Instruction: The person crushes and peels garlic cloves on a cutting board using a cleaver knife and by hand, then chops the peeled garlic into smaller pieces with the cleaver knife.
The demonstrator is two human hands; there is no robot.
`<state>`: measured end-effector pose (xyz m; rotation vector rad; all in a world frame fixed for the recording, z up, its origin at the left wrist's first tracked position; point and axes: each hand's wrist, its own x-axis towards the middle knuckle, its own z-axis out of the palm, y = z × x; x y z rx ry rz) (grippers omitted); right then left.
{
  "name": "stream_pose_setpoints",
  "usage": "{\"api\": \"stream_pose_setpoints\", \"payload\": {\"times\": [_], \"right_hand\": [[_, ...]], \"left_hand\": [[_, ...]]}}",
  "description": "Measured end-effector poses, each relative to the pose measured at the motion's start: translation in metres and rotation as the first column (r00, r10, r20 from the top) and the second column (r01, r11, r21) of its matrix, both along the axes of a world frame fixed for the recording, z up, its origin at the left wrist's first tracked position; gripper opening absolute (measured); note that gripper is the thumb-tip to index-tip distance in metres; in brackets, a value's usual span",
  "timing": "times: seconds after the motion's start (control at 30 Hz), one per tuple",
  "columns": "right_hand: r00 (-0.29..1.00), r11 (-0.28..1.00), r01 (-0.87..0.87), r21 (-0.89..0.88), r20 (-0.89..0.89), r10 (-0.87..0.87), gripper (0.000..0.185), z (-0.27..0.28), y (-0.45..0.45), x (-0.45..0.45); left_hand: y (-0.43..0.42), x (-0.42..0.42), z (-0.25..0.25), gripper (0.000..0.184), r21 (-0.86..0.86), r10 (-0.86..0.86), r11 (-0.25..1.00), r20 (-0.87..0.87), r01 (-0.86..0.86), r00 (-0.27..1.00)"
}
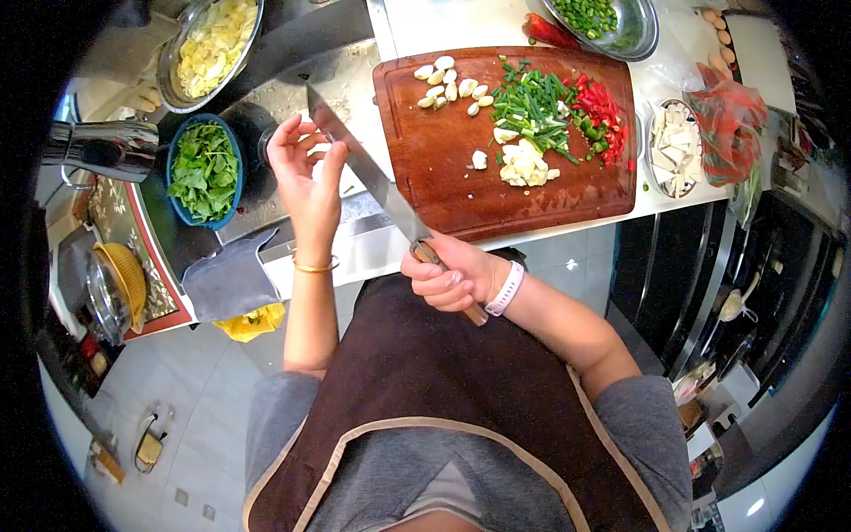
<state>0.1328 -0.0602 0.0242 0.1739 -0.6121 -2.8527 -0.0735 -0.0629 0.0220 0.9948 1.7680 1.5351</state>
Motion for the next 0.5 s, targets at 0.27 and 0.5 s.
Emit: {"api": "stream_pose_setpoints", "payload": {"times": [0.27,0.5], "right_hand": [[1.000,0.999,0.003,-0.050,0.001,-0.003,0.060,0.013,0.002,0.020],[0.927,0.963,-0.111,0.244,0.374,0.012,0.064,0.027,0.005,0.071]], "left_hand": [[-0.003,-0.046,-0.077,0.023,-0.768,-0.394,0.539,-0.593,-0.346,0.702],[-0.037,-0.072,-0.122,0.041,-0.849,-0.629,0.435,-0.524,-0.299,0.574]]}}
